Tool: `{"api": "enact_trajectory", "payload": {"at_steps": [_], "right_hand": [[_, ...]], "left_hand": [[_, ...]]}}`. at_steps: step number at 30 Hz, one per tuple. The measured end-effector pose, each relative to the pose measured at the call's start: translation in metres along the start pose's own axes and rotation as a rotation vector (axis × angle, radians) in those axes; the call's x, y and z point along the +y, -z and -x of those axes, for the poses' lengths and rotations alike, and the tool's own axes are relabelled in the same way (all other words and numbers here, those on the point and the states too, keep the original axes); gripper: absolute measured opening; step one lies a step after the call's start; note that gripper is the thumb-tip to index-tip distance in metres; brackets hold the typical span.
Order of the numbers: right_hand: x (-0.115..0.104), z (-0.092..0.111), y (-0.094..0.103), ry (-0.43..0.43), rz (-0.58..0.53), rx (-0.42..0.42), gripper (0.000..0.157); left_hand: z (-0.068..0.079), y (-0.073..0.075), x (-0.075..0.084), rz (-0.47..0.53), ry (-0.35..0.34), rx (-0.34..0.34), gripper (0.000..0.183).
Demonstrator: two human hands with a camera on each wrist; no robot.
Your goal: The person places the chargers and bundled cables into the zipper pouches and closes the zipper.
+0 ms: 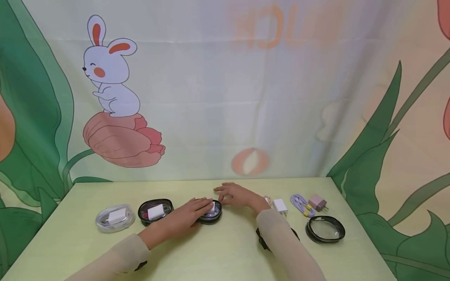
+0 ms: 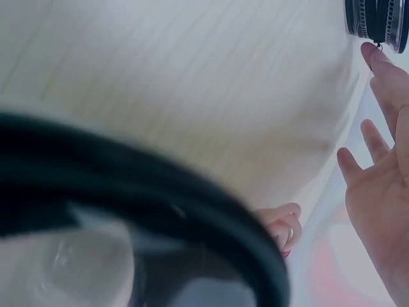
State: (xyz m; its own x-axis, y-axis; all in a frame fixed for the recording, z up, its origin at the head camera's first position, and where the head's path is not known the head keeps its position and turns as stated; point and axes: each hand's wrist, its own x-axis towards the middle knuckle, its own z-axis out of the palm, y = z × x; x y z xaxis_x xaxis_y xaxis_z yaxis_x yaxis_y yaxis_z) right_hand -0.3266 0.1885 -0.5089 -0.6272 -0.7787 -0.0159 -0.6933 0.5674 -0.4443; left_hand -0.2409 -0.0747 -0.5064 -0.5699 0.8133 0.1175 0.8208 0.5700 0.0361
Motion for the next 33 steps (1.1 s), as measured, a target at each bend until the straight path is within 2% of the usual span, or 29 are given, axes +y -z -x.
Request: {"api": "enact_trajectory", "payload": {"at_steps": [12, 18, 24, 28, 33], "right_hand": [[-0.002, -0.001, 0.000, -0.085, -0.037, -0.012, 0.012], [0.000, 0.003, 0.000, 0.036, 0.059, 0.062, 0.008], [-0.003, 0.009, -0.002, 0.129, 0.162, 0.114, 0.004], [-0.006, 0.016, -0.003, 0.169, 0.226, 0.118, 0.006], [-0.021, 0.026, -0.004, 0.161, 0.186, 0.076, 0.002]], "left_hand": [[0.003, -0.002, -0.001, -0.052, -0.005, 0.027, 0.063], [0.002, -0.006, 0.003, -0.130, 0.005, 0.015, 0.062], [0.001, -0.006, 0.008, -0.146, 0.027, 0.012, 0.060], [0.000, -0.007, 0.009, -0.151, 0.034, 0.026, 0.056], [-0.002, -0.007, 0.009, -0.166, 0.080, 0.053, 0.056]]}}
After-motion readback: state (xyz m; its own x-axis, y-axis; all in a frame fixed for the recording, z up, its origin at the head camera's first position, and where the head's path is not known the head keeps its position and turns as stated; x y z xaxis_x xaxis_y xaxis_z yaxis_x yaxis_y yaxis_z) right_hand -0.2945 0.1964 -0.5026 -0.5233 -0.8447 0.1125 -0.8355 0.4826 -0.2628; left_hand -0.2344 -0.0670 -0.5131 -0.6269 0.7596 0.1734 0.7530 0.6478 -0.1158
